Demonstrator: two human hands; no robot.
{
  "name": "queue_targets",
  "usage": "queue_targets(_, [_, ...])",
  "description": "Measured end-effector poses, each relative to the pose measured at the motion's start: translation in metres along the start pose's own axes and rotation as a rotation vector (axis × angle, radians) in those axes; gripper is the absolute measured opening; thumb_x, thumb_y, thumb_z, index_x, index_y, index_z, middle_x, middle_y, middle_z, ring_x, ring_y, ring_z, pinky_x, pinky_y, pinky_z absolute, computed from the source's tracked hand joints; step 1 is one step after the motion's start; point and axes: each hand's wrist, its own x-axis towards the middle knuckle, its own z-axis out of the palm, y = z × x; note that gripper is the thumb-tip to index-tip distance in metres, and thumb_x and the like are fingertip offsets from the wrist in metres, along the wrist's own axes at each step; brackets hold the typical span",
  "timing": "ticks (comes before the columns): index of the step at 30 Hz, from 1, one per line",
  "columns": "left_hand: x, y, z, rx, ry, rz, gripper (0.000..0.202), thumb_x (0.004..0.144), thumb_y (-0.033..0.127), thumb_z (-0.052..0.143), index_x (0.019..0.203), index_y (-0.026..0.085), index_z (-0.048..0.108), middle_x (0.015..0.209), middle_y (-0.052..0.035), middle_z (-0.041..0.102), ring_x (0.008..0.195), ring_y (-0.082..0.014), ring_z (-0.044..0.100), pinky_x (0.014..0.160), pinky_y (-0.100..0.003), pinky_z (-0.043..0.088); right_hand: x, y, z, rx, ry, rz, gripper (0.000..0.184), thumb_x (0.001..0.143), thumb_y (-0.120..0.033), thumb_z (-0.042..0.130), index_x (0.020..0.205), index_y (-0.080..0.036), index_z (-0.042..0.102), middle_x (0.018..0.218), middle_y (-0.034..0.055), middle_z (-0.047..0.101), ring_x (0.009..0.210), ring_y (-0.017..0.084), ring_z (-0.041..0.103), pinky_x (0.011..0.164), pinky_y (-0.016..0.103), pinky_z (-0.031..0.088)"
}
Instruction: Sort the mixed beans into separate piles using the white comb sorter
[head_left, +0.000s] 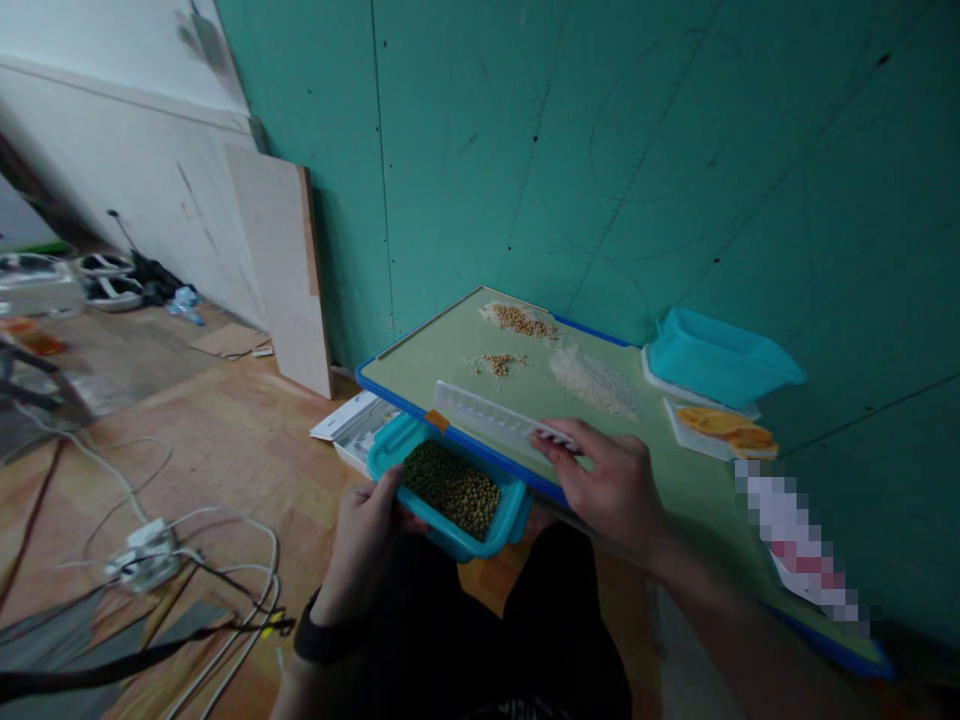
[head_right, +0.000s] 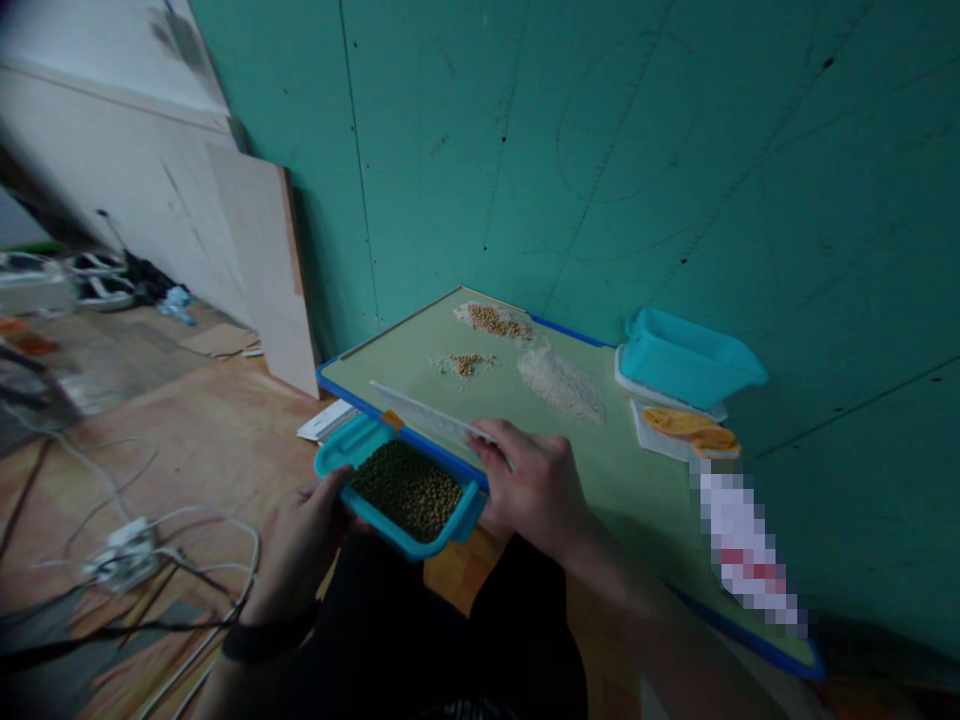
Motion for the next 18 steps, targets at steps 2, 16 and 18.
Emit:
queue_targets(2, [0.002,-0.003,0.001,0.001,-0.003,-0.012,0.045,0.072,0.051,0.075,0.043,0.018,0.065,0.043,-0.0050,0.062,0.037,-0.0156,0.057,0.045,-0.028,0.052,0.020,0.024,0.004,0.022,0.023,0.068,0.015,0.095,-0.030,0.064,0.098,-0.022,0.076,0.081,0.0033,0.079,0.068,0.017,0.072,0.063,0.026,0.052])
queue_targets(16, [0.000,-0.008,0.005,0.066,-0.032,-0.015,0.056,0.055,0.068,0.081,0.038,0.019,0.060,0.040,-0.0055,0.061,0.037,-0.0158,0.056,0.041,-0.026,0.046,0.088,0.138,0.058,0.416,-0.002,0.276,0.026,0.076,-0.041,0.078,0.086,-0.017,0.077,0.078,0.0046,0.075,0.072,0.021,0.068,0.068,0.033,0.054])
queue_targets(18, [0.001,-0.010,0.003,0.076,-0.037,-0.007,0.056,0.056,0.070,0.079,0.039,0.019,0.061,0.040,-0.0050,0.061,0.037,-0.0163,0.057,0.043,-0.028,0.049,0.088,0.139,0.058,0.422,-0.009,0.266,0.024,0.076,-0.038,0.077,0.087,-0.017,0.077,0.078,0.0046,0.075,0.071,0.020,0.068,0.067,0.032,0.053])
